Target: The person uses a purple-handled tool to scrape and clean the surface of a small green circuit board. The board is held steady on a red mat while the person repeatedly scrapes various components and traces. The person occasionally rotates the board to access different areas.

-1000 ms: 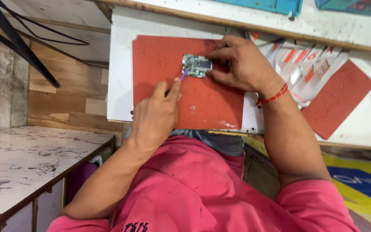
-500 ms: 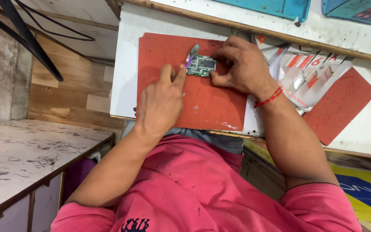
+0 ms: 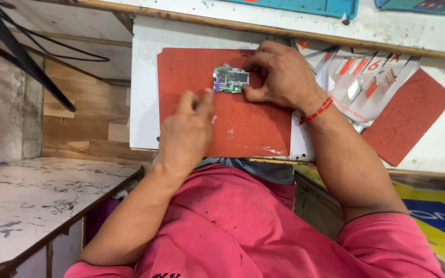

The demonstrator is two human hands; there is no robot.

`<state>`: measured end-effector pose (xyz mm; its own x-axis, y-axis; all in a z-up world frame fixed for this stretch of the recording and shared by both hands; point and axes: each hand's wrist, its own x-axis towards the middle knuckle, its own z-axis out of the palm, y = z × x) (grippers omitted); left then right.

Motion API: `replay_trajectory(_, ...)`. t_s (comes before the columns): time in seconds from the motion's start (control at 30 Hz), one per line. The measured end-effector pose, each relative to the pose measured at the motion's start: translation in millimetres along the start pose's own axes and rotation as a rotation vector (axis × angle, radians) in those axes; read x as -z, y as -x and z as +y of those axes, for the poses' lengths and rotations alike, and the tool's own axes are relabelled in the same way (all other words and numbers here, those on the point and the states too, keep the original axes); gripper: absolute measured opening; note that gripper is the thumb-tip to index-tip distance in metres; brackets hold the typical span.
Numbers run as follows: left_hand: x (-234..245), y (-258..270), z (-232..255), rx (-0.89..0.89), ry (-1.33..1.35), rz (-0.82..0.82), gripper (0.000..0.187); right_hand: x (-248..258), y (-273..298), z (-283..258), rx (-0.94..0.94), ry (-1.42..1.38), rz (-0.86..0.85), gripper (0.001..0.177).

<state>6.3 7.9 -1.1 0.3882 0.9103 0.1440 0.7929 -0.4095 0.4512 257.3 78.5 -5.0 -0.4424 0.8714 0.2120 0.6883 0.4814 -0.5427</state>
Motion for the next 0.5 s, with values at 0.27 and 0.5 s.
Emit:
replay_trajectory(0.27,2,-1,3,0.028,0.053,0.029,0.033,-8,1,-7,-0.05,0.095,0.051,0.032)
replay_trajectory(0.5,1,7,10,-0.049,-0.018,-0.101,0.046,-3,-2,-3,-0.062,0.024,0.015,0.033)
